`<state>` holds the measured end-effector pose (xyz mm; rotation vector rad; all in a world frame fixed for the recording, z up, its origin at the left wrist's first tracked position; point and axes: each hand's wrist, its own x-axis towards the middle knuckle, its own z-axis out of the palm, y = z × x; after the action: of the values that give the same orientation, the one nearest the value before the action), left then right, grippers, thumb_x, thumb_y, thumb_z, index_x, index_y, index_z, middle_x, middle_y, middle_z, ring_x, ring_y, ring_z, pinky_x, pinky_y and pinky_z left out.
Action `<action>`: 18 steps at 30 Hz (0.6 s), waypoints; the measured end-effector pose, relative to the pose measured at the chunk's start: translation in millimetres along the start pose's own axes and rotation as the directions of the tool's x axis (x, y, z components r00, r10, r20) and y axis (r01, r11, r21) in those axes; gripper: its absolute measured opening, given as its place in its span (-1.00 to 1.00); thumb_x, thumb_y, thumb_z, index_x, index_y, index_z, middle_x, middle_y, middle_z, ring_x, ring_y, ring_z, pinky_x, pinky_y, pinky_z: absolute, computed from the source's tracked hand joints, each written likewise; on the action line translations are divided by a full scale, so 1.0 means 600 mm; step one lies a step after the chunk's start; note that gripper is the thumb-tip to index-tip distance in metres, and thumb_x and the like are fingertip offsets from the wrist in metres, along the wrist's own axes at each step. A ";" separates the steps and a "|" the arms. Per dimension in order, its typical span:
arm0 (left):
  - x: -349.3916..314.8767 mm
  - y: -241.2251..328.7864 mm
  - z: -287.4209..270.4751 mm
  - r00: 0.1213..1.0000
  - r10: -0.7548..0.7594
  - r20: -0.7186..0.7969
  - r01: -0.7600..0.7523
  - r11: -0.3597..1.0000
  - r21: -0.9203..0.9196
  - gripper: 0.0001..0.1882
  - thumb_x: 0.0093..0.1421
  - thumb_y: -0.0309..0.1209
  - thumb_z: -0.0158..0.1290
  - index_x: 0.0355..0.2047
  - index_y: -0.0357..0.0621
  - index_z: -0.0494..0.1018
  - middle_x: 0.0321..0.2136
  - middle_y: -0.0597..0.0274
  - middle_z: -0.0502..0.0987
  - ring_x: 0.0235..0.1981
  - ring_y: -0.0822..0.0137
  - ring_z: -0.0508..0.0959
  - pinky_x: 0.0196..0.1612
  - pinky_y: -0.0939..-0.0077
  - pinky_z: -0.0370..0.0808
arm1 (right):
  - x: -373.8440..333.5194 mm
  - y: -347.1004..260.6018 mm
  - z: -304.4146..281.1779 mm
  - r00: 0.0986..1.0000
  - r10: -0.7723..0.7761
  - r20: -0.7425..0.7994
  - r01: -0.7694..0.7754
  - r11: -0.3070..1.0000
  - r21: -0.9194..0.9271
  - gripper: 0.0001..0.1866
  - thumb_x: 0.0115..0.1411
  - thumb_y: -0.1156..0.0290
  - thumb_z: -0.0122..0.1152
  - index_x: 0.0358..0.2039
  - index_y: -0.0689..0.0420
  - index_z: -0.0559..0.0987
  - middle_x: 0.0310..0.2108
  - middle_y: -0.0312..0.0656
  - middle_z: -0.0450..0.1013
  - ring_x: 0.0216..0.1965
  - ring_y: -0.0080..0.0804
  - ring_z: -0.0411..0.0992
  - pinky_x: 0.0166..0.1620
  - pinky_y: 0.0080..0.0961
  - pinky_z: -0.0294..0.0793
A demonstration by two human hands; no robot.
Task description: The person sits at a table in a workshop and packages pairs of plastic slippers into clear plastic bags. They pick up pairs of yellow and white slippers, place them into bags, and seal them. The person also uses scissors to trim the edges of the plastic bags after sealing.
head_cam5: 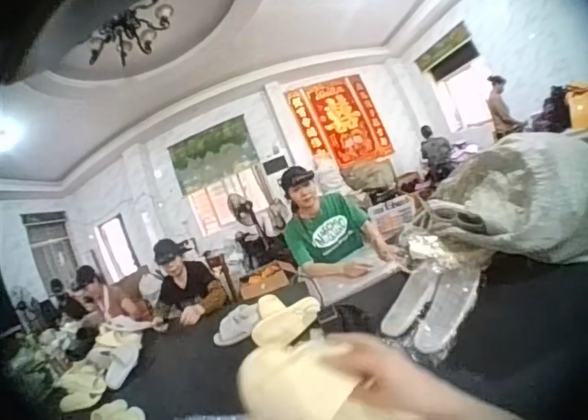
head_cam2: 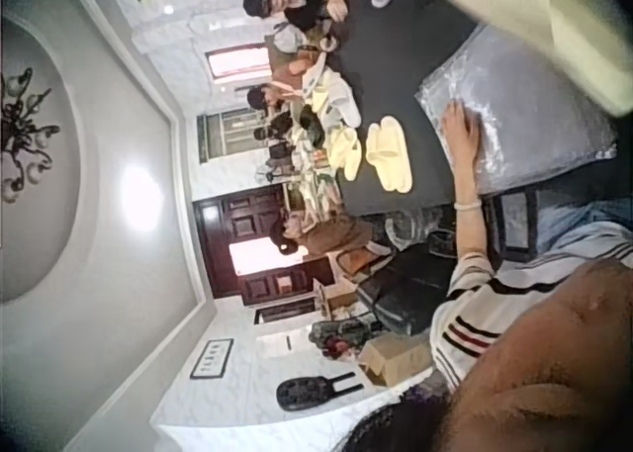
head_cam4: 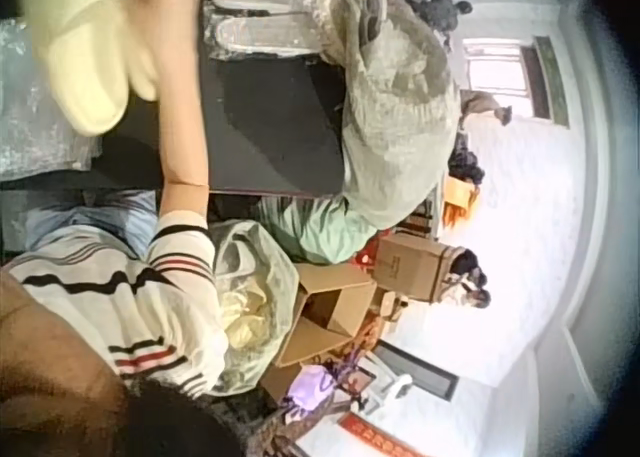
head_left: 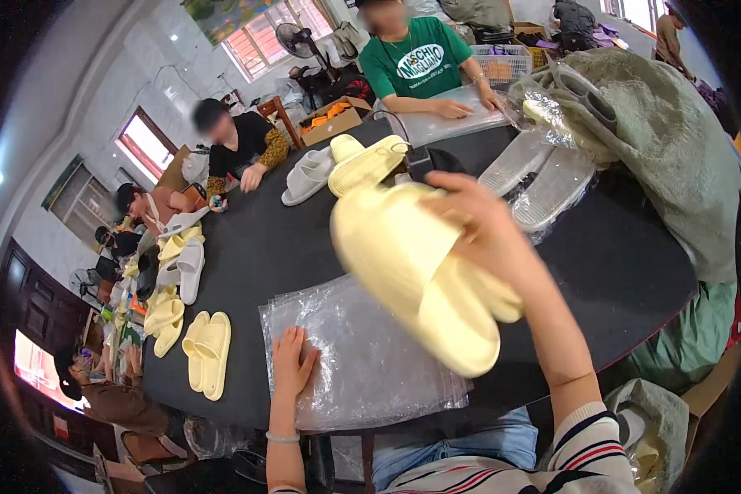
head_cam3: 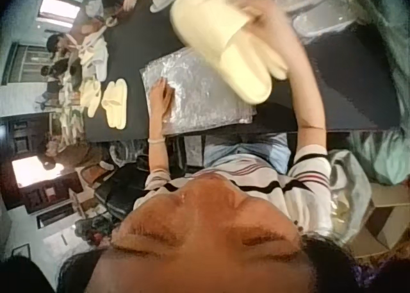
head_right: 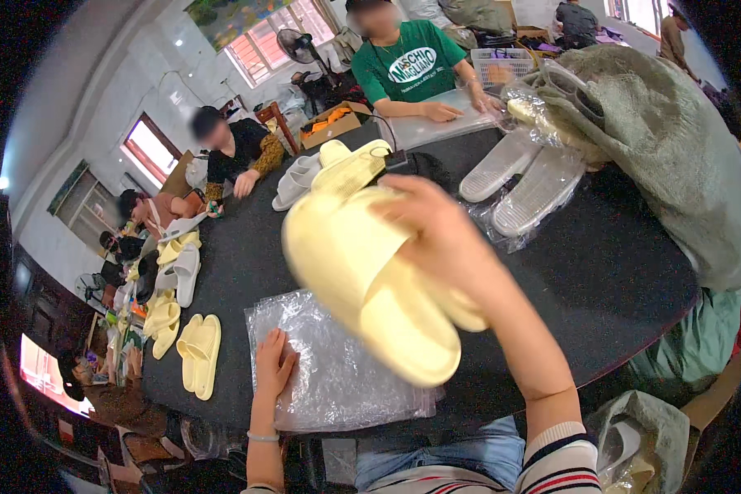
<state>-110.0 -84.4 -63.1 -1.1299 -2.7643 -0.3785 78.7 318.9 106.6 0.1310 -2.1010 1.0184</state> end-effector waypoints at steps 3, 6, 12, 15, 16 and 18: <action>0.010 -0.012 0.004 0.997 0.066 0.036 -0.062 0.994 -0.094 -0.41 0.20 -0.22 0.06 0.20 -0.20 0.28 0.25 -0.05 0.23 0.30 0.01 0.17 0.33 0.01 -0.06 | -0.029 -0.022 0.103 0.972 -0.104 0.209 0.062 0.978 0.199 -0.33 -0.14 0.77 0.25 0.07 0.06 0.48 0.28 -0.04 0.11 0.23 -0.11 0.21 0.04 -0.32 0.45; 0.011 0.003 -0.003 1.000 0.008 0.017 -0.004 0.980 -0.197 -0.44 0.20 -0.34 0.06 0.20 -0.17 0.28 0.22 -0.02 0.27 0.28 0.00 0.20 0.32 0.01 -0.01 | -0.076 0.006 0.190 0.882 -0.056 0.469 -0.022 0.987 0.160 -0.25 -0.10 0.66 0.29 0.18 0.09 0.33 0.32 0.06 -0.02 0.28 0.04 0.12 0.23 -0.19 0.27; -0.025 -0.018 -0.012 0.962 -0.082 -0.260 0.006 0.960 -0.279 -0.51 0.22 -0.51 0.02 0.17 -0.32 0.28 0.17 -0.05 0.33 0.21 0.10 0.31 0.23 0.27 0.22 | -0.100 0.059 0.188 0.789 0.018 0.614 0.249 0.904 -0.346 -0.36 0.09 0.42 0.18 0.22 0.12 0.28 0.29 0.05 0.07 0.16 0.02 0.27 0.16 -0.19 0.35; -0.042 0.033 -0.075 0.891 -0.198 -0.409 -0.031 0.871 -0.491 -0.48 0.15 -0.56 0.10 0.15 -0.30 0.31 0.13 0.04 0.38 0.14 0.21 0.39 0.14 0.36 0.34 | -0.074 0.092 0.161 0.690 0.333 0.643 -0.072 0.915 -0.397 -0.45 0.13 0.49 0.09 0.18 0.16 0.33 0.22 0.04 0.22 0.12 -0.01 0.31 0.13 -0.25 0.37; -0.044 0.057 -0.098 0.934 -0.161 -0.320 -0.019 0.869 -0.494 -0.49 0.14 -0.55 0.10 0.13 -0.30 0.32 0.11 0.05 0.40 0.11 0.21 0.41 0.12 0.35 0.35 | -0.072 0.107 0.158 0.691 0.304 0.656 -0.086 0.935 -0.344 -0.50 0.13 0.51 0.07 0.14 0.18 0.38 0.16 0.05 0.28 0.10 -0.02 0.33 0.11 -0.25 0.37; -0.026 0.149 -0.158 0.988 -0.075 -0.132 -0.002 0.863 -0.505 -0.52 0.13 -0.54 0.11 0.10 -0.29 0.36 0.08 0.07 0.44 0.04 0.20 0.46 0.08 0.34 0.37 | -0.081 0.156 0.162 0.693 0.257 0.673 -0.115 0.962 -0.248 -0.58 0.14 0.56 0.01 0.05 0.23 0.47 0.05 0.06 0.39 0.06 -0.03 0.37 0.09 -0.26 0.38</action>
<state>-33.8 -59.7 40.6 -1.0814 -2.6242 -1.1977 16.0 302.6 -21.1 0.2443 -2.9595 0.9678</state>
